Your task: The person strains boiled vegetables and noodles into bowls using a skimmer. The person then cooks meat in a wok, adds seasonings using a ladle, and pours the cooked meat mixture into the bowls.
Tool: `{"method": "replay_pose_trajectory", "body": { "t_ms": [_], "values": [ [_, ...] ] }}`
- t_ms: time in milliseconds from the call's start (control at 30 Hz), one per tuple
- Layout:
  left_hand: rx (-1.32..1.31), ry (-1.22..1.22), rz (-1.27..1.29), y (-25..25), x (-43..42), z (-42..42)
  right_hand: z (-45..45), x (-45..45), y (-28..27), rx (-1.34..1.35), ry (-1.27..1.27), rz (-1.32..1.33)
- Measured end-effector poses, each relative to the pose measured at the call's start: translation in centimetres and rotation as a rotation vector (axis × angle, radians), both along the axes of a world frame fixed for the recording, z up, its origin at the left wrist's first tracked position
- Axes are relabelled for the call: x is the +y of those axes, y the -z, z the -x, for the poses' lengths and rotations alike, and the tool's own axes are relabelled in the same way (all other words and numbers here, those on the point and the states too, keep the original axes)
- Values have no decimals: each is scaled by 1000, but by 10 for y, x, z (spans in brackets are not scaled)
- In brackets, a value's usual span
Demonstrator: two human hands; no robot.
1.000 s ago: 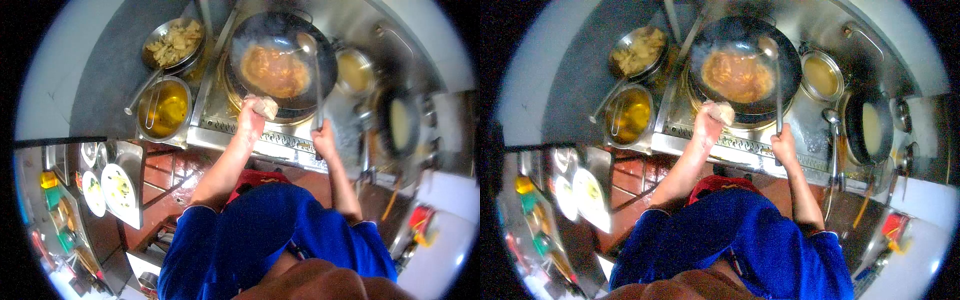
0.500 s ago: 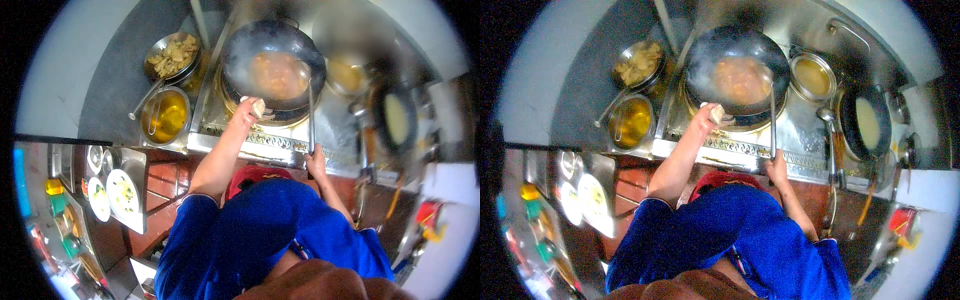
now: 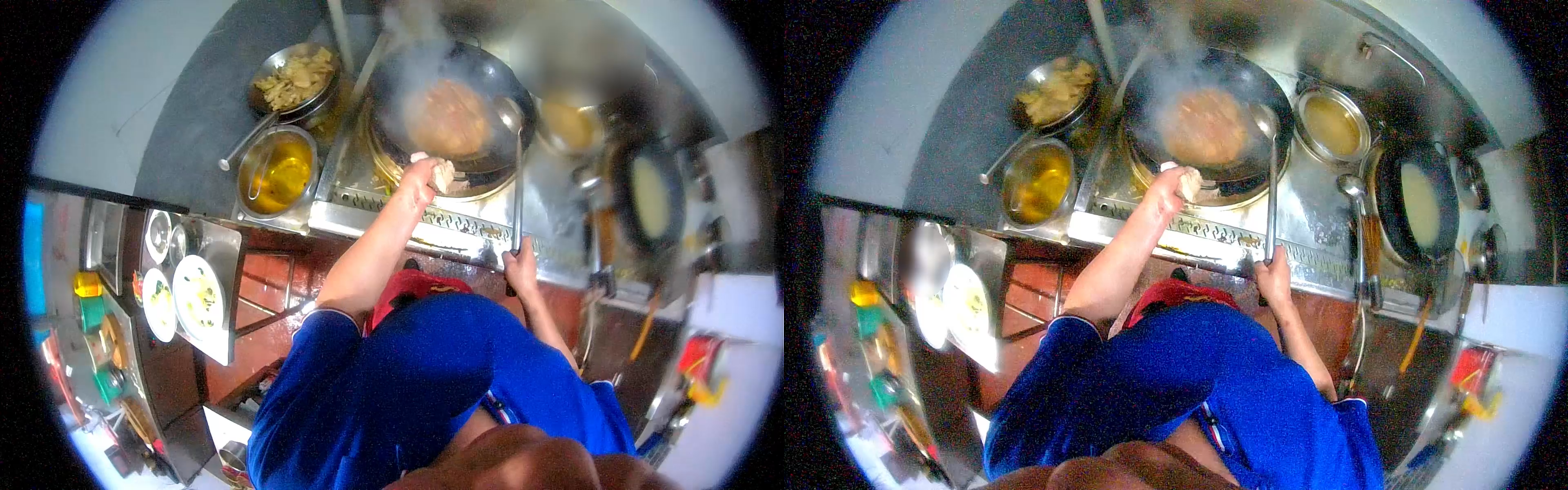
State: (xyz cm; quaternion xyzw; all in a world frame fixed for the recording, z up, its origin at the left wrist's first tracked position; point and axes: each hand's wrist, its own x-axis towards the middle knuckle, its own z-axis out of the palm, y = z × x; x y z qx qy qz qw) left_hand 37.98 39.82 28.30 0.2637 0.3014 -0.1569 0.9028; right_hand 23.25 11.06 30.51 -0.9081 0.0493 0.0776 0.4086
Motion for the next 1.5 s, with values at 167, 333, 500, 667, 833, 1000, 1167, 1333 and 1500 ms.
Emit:
{"method": "replay_pose_trajectory", "body": {
  "t_ms": [167, 333, 500, 667, 833, 1000, 1167, 1333, 1500],
  "values": [
    [-3, -34, -103, 2, -4, -2, 9, -8, -17, 106, 11, 33],
    [-54, -8, -57, 21, -3, -9, 9, -16, -23, 72, -63, 199],
    [-39, -71, -22, 31, -3, -11, -10, -38, -91, 176, -218, 221],
    [7, -20, -93, 13, -5, -7, -65, -40, -123, 62, -535, 520],
    [-10, -22, -77, 28, -3, -11, -121, 5, -103, 20, -471, 567],
    [32, -99, -11, -9, -5, 3, -124, 31, -59, -175, -237, 333],
    [0, -43, 35, -2, 1, -7, -68, 29, -14, -83, -49, 132],
    [29, 11, 63, 43, 5, -21, -22, 5, 23, -97, -31, 170],
    [-48, 5, 75, 38, 5, -21, -2, 5, 24, 33, 0, 132]
  ]
}}
